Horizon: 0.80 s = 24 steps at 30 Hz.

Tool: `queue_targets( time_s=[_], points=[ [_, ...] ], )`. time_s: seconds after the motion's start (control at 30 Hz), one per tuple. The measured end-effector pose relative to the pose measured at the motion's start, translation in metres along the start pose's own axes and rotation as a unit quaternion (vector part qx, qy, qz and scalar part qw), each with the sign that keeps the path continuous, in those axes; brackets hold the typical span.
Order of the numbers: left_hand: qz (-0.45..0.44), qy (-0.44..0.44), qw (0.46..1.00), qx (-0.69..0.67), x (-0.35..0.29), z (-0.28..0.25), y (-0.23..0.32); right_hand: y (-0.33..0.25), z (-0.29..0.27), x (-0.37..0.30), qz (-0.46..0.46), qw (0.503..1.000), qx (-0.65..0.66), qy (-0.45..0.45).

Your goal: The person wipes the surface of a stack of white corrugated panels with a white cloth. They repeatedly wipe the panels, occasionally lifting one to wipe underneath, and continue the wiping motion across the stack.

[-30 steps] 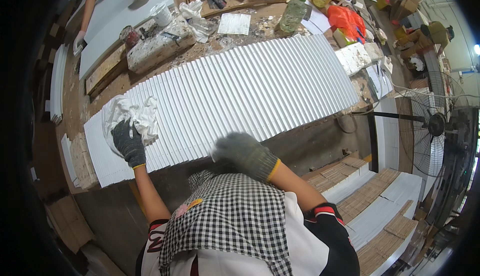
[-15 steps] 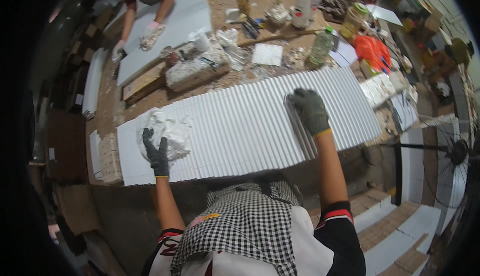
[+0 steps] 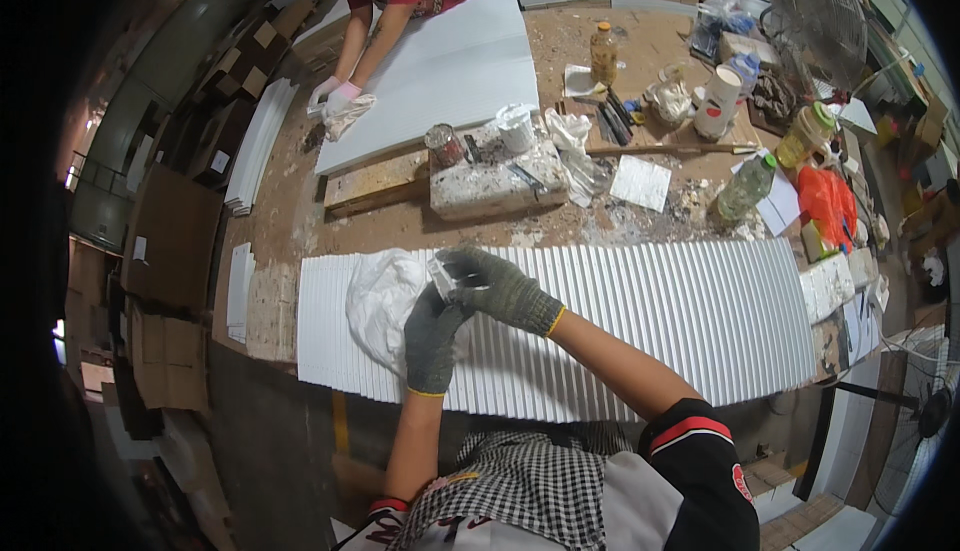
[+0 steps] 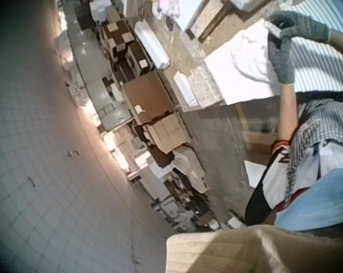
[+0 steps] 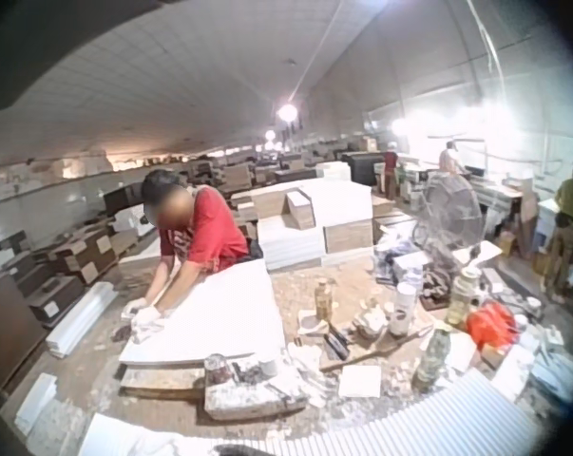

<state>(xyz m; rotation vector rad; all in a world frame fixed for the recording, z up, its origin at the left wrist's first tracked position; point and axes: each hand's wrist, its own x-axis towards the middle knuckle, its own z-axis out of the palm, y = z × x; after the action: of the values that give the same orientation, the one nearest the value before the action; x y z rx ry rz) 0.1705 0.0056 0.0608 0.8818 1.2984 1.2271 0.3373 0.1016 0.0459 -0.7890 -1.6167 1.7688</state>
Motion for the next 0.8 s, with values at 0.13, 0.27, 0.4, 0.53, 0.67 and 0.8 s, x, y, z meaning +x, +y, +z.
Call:
queue_targets(
  time_s=[0.13, 0.27, 0.4, 0.53, 0.67, 0.8],
  points=[
    [-0.005, 0.071, 0.995, -0.076, 0.021, -0.026, -0.011, -0.007, -0.022, 0.052, -0.086, 0.991, -0.098, -0.037],
    [0.052, 0.091, 0.994, 0.032, 0.038, -0.046, -0.029, -0.014, -0.089, 0.149, -0.001, 0.897, -0.430, 0.104],
    [0.086, 0.061, 0.977, 0.185, 0.052, -0.052, -0.041, 0.003, -0.134, 0.225, -0.060, 0.656, -0.719, 0.224],
    [0.127, 0.061, 0.947, 0.290, 0.056, -0.055, -0.052, 0.011, -0.147, 0.244, -0.036, 0.587, -0.782, 0.206],
    [0.142, 0.041, 0.942, 0.301, 0.058, -0.060, -0.059, -0.032, -0.171, 0.225, -0.185, 0.611, -0.722, 0.269],
    [0.174, 0.030, 0.939, 0.294, 0.058, -0.061, -0.057, -0.071, -0.196, 0.203, -0.150, 0.740, -0.560, 0.342]
  ],
)
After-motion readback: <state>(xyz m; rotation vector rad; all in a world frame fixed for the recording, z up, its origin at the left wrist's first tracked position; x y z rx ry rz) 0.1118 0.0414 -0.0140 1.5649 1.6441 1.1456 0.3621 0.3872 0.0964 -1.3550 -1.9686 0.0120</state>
